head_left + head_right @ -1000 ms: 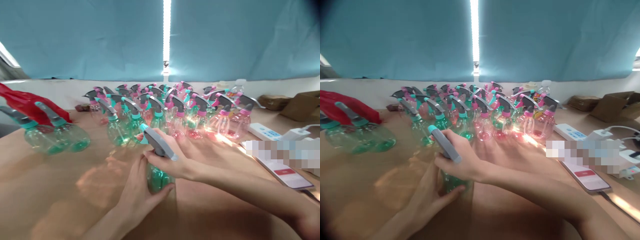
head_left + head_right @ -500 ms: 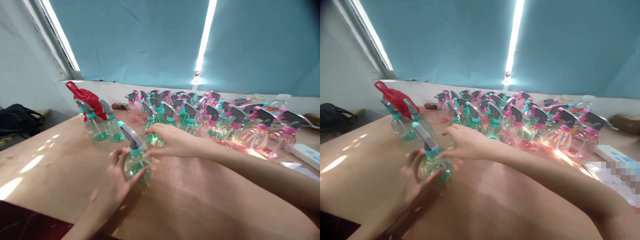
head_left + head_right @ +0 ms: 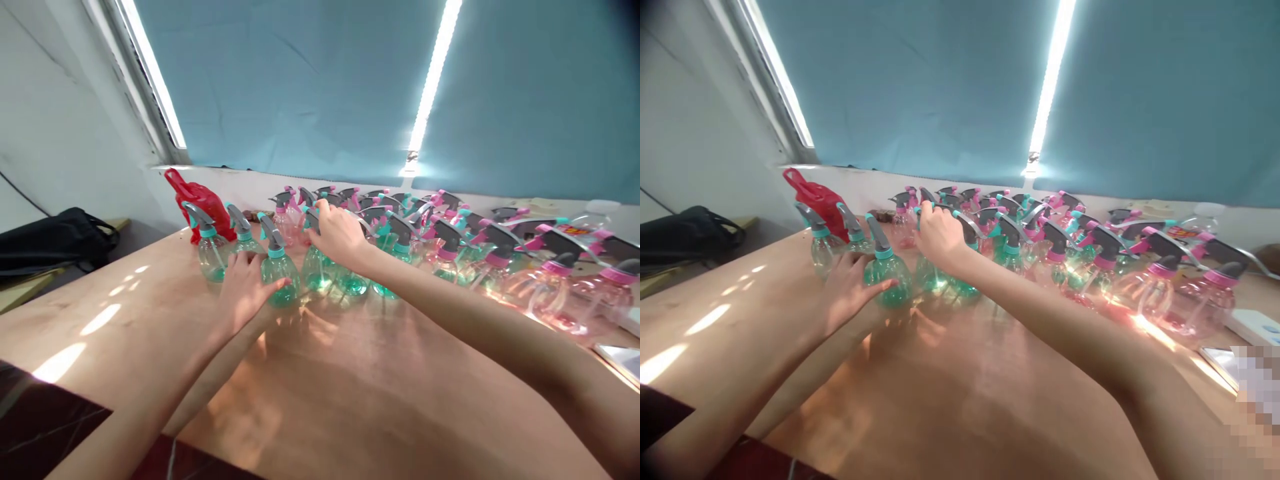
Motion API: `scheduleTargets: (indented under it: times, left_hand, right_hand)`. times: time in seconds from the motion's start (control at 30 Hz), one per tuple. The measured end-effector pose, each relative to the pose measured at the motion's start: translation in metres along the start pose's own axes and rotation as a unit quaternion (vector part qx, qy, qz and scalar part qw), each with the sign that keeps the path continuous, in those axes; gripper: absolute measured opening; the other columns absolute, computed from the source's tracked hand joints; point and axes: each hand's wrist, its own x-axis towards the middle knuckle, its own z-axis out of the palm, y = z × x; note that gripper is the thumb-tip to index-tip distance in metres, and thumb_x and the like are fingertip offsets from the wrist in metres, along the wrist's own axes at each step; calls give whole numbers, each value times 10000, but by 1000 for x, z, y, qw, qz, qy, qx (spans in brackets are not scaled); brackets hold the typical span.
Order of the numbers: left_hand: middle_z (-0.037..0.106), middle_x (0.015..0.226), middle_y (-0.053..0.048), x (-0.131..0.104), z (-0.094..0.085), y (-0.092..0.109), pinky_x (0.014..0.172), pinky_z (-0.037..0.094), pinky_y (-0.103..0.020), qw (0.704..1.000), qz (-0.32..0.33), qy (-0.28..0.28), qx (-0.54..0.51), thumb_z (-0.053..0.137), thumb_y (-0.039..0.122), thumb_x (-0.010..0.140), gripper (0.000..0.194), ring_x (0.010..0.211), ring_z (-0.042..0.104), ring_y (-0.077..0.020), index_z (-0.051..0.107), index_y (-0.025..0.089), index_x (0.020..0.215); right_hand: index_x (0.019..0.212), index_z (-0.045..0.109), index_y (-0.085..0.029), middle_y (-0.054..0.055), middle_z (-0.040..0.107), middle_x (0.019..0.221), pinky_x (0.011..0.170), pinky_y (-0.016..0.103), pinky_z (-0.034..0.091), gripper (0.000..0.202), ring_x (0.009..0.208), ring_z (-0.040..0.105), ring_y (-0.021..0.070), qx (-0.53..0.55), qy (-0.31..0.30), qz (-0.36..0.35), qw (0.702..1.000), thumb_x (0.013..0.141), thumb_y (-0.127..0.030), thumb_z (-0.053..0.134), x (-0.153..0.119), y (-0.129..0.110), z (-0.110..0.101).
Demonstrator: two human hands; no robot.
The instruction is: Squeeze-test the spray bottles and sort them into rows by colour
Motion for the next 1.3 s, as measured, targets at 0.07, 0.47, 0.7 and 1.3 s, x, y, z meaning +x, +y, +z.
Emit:
scheduleTargets:
  times: [0.07,0.47,0.7,1.3]
  left_hand:
    - [545,1053,-86,7,-1,0,991,392,-532,1000,17,-8,25,518,555,908,517,1172,452,-376,611,77,1081]
    - [544,1043,-182,39,-1,6,959,366,-492,993,45,-71,88,652,487,869,513,1119,438,-402,649,-5,1015]
    - [537,973,-126,47,6,5,972,335,-507,992,38,-69,96,682,478,853,461,1109,421,-377,638,40,991]
    - [555,1042,-115,-10,3,28,896,467,-450,999,-14,-16,37,532,506,920,504,1099,523,-348,529,141,1267]
  right_hand:
    - [1278,410,-10,235,669,1032,700,376,439,447,921,645,330,5,-14,16,1000,878,-204,460,4,1,5]
    - [1272,432,-54,205,687,979,637,352,404,369,846,656,319,38,-56,46,997,935,-195,377,9,13,19]
    - [1250,436,-67,204,669,1025,626,356,401,337,852,657,326,59,-59,45,995,955,-198,337,7,13,22]
    - [1265,415,-92,190,636,1141,745,359,462,321,999,640,301,130,-69,-17,989,957,-180,419,-7,16,14]
